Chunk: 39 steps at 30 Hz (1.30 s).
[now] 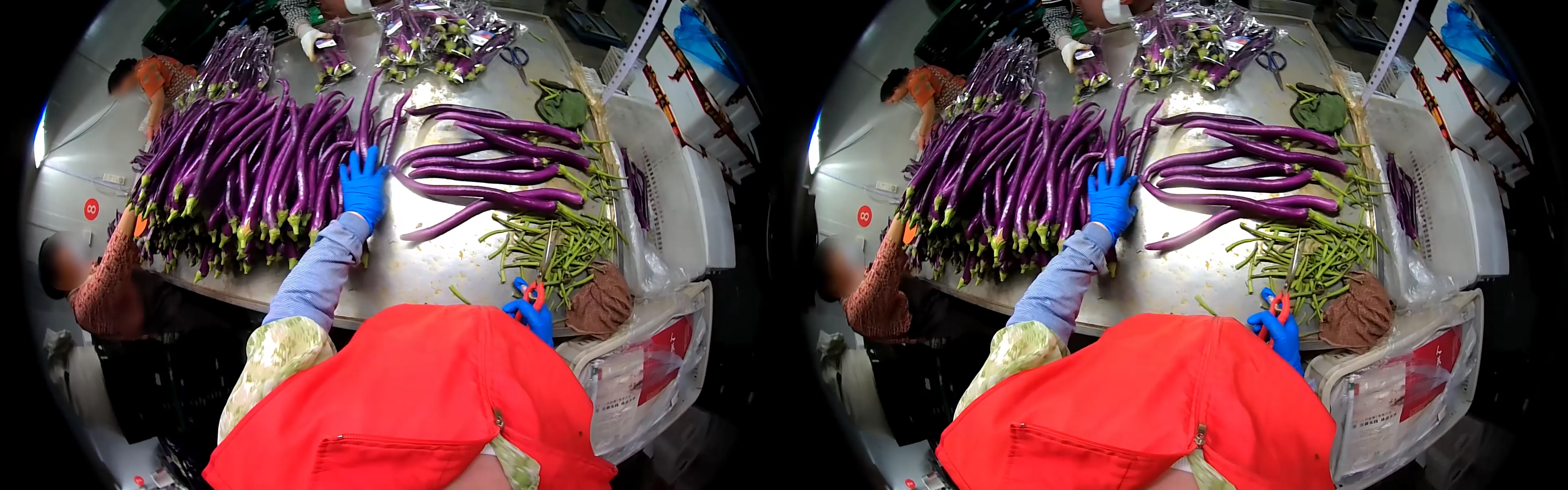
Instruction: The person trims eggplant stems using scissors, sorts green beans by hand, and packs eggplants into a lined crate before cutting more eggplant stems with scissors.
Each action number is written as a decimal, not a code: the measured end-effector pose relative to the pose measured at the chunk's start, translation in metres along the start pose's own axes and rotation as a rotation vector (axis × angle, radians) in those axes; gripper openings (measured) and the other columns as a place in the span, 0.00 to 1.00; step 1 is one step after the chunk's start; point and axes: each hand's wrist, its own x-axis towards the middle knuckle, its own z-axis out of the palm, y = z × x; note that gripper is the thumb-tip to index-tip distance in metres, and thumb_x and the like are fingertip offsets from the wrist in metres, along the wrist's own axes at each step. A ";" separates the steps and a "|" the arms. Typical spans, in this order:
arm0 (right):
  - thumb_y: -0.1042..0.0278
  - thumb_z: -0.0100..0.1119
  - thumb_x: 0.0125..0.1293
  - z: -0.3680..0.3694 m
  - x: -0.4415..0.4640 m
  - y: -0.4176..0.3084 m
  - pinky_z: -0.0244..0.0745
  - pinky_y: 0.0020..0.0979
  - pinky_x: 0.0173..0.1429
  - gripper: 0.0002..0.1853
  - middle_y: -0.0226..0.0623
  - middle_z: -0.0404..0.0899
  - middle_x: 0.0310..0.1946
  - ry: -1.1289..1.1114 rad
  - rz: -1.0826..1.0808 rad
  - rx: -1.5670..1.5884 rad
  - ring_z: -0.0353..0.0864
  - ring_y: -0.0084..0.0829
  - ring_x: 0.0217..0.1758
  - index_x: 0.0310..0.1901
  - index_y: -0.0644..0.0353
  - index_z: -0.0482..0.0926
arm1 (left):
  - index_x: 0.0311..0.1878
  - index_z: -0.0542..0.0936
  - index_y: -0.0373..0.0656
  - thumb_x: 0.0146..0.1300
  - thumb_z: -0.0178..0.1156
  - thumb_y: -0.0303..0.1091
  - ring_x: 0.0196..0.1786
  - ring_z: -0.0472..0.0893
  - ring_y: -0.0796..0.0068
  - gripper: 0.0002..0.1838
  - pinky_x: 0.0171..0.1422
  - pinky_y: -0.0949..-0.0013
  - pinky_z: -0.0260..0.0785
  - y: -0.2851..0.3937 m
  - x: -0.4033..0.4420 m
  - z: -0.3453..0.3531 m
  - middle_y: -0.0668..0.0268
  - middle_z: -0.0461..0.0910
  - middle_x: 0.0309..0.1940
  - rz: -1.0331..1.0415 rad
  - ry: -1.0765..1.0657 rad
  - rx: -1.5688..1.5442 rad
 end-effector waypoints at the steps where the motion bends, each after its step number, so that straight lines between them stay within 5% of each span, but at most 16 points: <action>1: 0.68 0.57 0.59 -0.006 0.004 0.007 0.70 0.25 0.38 0.16 0.39 0.71 0.55 -0.011 -0.020 0.016 0.74 0.22 0.32 0.47 0.70 0.77 | 0.59 0.75 0.57 0.41 0.72 0.42 0.75 0.46 0.45 0.36 0.73 0.39 0.39 -0.001 0.002 -0.005 0.61 0.49 0.74 -0.026 -0.017 -0.043; 10: 0.65 0.55 0.63 -0.009 0.003 0.011 0.72 0.26 0.39 0.13 0.43 0.63 0.66 -0.031 -0.002 0.105 0.74 0.22 0.33 0.39 0.69 0.80 | 0.34 0.85 0.44 0.46 0.68 0.45 0.73 0.52 0.46 0.16 0.72 0.46 0.48 0.000 0.023 -0.015 0.54 0.60 0.68 -0.030 -0.084 0.159; 16: 0.64 0.56 0.62 -0.012 0.004 0.012 0.72 0.26 0.41 0.14 0.42 0.63 0.66 -0.026 -0.040 0.178 0.74 0.22 0.33 0.38 0.69 0.81 | 0.31 0.85 0.43 0.43 0.70 0.41 0.73 0.51 0.45 0.14 0.72 0.46 0.48 0.003 -0.032 -0.045 0.53 0.51 0.73 -0.010 -0.223 0.084; 20: 0.65 0.57 0.61 0.000 0.001 -0.002 0.71 0.26 0.41 0.13 0.42 0.61 0.68 0.006 -0.072 0.130 0.74 0.22 0.32 0.36 0.68 0.82 | 0.35 0.83 0.44 0.40 0.72 0.40 0.74 0.49 0.44 0.17 0.72 0.43 0.46 0.000 -0.036 -0.032 0.52 0.49 0.73 0.016 -0.131 0.034; 24: 0.69 0.58 0.59 0.004 0.004 0.002 0.69 0.24 0.40 0.25 0.37 0.78 0.46 0.015 -0.094 0.045 0.72 0.20 0.31 0.58 0.68 0.70 | 0.48 0.80 0.50 0.41 0.72 0.40 0.74 0.48 0.43 0.26 0.72 0.39 0.43 0.020 -0.021 -0.050 0.50 0.50 0.72 0.022 -0.095 -0.095; 25: 0.70 0.58 0.60 0.003 0.006 0.007 0.68 0.23 0.40 0.33 0.33 0.78 0.35 0.001 -0.093 0.086 0.71 0.19 0.31 0.66 0.67 0.61 | 0.49 0.79 0.50 0.42 0.72 0.41 0.74 0.49 0.42 0.27 0.71 0.40 0.43 0.026 -0.009 -0.054 0.50 0.52 0.72 0.091 0.006 -0.171; 30: 0.71 0.58 0.61 0.004 0.008 0.015 0.68 0.24 0.40 0.32 0.32 0.79 0.36 0.034 -0.203 0.065 0.71 0.18 0.32 0.67 0.65 0.60 | 0.51 0.79 0.44 0.50 0.67 0.30 0.63 0.68 0.43 0.21 0.66 0.53 0.60 0.085 0.068 -0.087 0.46 0.67 0.62 0.534 0.312 -0.684; 36: 0.75 0.57 0.62 0.004 0.009 0.017 0.66 0.20 0.39 0.33 0.30 0.80 0.36 0.004 -0.148 0.083 0.70 0.15 0.31 0.69 0.60 0.58 | 0.59 0.75 0.45 0.61 0.62 0.34 0.60 0.74 0.55 0.22 0.64 0.61 0.66 0.190 0.169 -0.051 0.52 0.73 0.58 0.699 0.118 -0.796; 37: 0.75 0.57 0.62 0.005 0.008 0.015 0.65 0.19 0.39 0.34 0.29 0.80 0.34 0.018 -0.131 0.088 0.70 0.14 0.30 0.69 0.59 0.58 | 0.54 0.76 0.43 0.57 0.61 0.31 0.48 0.77 0.51 0.20 0.53 0.57 0.71 0.210 0.184 -0.044 0.53 0.76 0.48 0.767 0.181 -0.858; 39: 0.76 0.57 0.62 0.006 0.006 0.013 0.65 0.19 0.39 0.33 0.29 0.79 0.34 0.024 -0.129 0.140 0.70 0.14 0.31 0.69 0.59 0.58 | 0.55 0.76 0.43 0.57 0.59 0.31 0.44 0.78 0.51 0.20 0.51 0.56 0.71 0.242 0.210 -0.019 0.53 0.78 0.42 0.742 0.112 -0.817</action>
